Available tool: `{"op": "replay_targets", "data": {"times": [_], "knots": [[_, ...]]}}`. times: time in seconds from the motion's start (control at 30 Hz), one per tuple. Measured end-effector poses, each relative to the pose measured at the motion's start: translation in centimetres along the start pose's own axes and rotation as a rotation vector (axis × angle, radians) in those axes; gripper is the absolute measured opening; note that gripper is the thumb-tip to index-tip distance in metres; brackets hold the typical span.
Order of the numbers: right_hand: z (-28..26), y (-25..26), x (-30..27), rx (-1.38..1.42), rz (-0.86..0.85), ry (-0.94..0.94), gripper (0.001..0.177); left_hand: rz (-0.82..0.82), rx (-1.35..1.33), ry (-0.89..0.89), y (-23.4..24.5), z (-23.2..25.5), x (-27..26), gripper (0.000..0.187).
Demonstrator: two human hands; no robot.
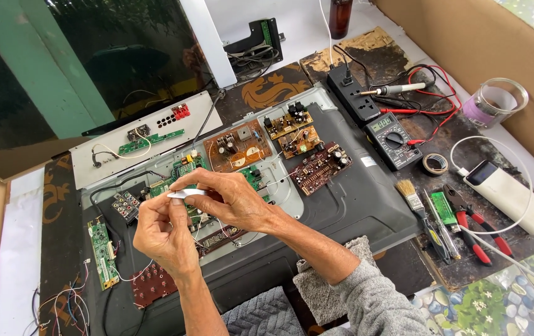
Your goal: The person works on a disassembled television, twisting and manipulating wires with their hands. They use a small metal tool to scrape or clean a wire end and continue handling the wires over the exposed circuit boards.
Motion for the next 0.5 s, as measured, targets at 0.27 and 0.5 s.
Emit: {"op": "replay_targets", "data": {"times": [0.27, 0.5], "knots": [[0.36, 0.34, 0.07, -0.001, 0.030, 0.010, 0.023, 0.015, 0.030, -0.022, -0.05, -0.73, -0.18, 0.005], [0.30, 0.62, 0.09, 0.031, 0.037, -0.043, 0.020, 0.021, 0.035, -0.051, -0.23, -0.15, -0.30, 0.005]]}}
Point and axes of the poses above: each hand's wrist, its own x-axis towards the middle knuckle, its own y-axis out of the back of the hand, z = x × y, the point moved 8 cm from there along x, towards the middle knuckle, and after that the axes turned 2 degrees about -x, right-handed, at the moved point
